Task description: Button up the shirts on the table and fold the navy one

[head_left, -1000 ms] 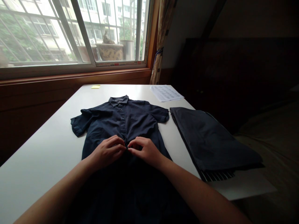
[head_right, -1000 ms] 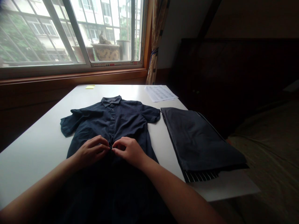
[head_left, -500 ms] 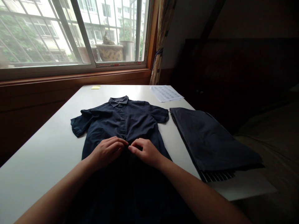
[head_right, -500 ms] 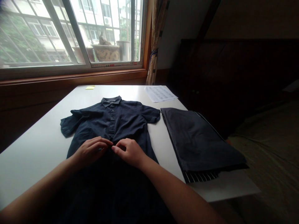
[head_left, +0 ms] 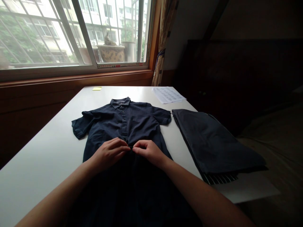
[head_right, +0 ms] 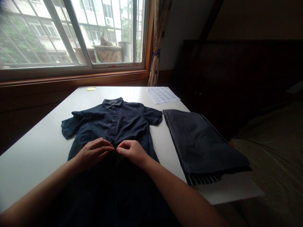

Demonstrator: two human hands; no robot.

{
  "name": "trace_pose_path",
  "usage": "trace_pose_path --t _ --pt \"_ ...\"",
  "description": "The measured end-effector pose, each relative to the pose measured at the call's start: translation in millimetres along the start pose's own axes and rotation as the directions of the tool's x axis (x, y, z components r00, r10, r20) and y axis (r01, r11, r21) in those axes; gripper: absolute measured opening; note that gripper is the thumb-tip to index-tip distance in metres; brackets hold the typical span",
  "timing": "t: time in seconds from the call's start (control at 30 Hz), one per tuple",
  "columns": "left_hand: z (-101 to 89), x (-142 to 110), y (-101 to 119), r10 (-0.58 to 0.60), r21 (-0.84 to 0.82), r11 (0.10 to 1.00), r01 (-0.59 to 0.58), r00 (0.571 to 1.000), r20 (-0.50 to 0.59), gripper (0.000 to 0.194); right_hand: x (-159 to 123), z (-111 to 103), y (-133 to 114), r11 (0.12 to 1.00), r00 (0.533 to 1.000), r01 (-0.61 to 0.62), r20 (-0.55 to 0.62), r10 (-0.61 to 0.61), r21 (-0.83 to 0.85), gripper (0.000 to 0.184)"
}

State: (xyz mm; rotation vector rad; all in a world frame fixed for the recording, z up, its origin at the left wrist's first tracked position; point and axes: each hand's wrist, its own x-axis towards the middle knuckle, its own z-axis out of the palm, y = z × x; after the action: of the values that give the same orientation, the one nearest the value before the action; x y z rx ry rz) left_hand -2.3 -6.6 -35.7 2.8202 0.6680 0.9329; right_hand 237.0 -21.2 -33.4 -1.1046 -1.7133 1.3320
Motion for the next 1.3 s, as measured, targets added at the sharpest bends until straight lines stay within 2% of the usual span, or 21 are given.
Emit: trace_pose_path --t 0.13,0.33,0.5,0.63,0.87,1.0,1.2,1.3 --pt "-1.2 -0.5 -0.6 0.020 -0.001 1.000 -0.020 0.999 -0.031 0.023 1.7 -1.1 0.4 0.997 0.999 -0.051 0.022 0.050 0.054 0.014" --pt "-2.2 -1.9 -0.3 0.029 0.019 0.999 -0.028 0.998 -0.053 0.027 2.2 -4.0 0.0 0.996 0.999 -0.052 0.018 0.051 0.070 0.014" --pt "-3.5 -1.2 2.6 0.024 0.027 0.999 -0.021 0.995 -0.096 0.025 2.4 -3.7 -0.9 0.981 0.995 -0.095 0.052 0.087 0.170 0.018" --pt "-3.9 -2.3 1.8 0.028 0.016 1.000 -0.026 0.994 -0.106 0.030 2.3 -4.2 -0.4 0.976 0.997 -0.066 0.055 0.055 0.210 0.020" --pt "-5.0 -3.2 0.8 0.057 -0.025 0.998 -0.059 0.996 -0.074 0.034 2.0 -6.3 1.0 0.980 0.999 0.018 -0.031 -0.012 0.196 0.019" --pt "-5.2 -2.4 2.0 0.046 -0.022 0.999 -0.047 0.997 -0.068 0.031 2.8 -6.0 2.1 0.981 0.999 0.035 -0.044 -0.027 0.189 0.018" --pt "-5.8 -2.6 0.5 0.006 0.027 1.000 -0.003 0.994 -0.108 0.022 4.8 -3.1 3.6 0.962 1.000 -0.024 0.025 0.018 0.272 0.028" --pt "-5.6 -4.0 -4.0 -0.065 0.061 0.996 0.072 0.991 -0.114 0.018 2.6 -2.4 2.6 0.981 0.997 -0.037 0.070 0.024 0.191 0.031"
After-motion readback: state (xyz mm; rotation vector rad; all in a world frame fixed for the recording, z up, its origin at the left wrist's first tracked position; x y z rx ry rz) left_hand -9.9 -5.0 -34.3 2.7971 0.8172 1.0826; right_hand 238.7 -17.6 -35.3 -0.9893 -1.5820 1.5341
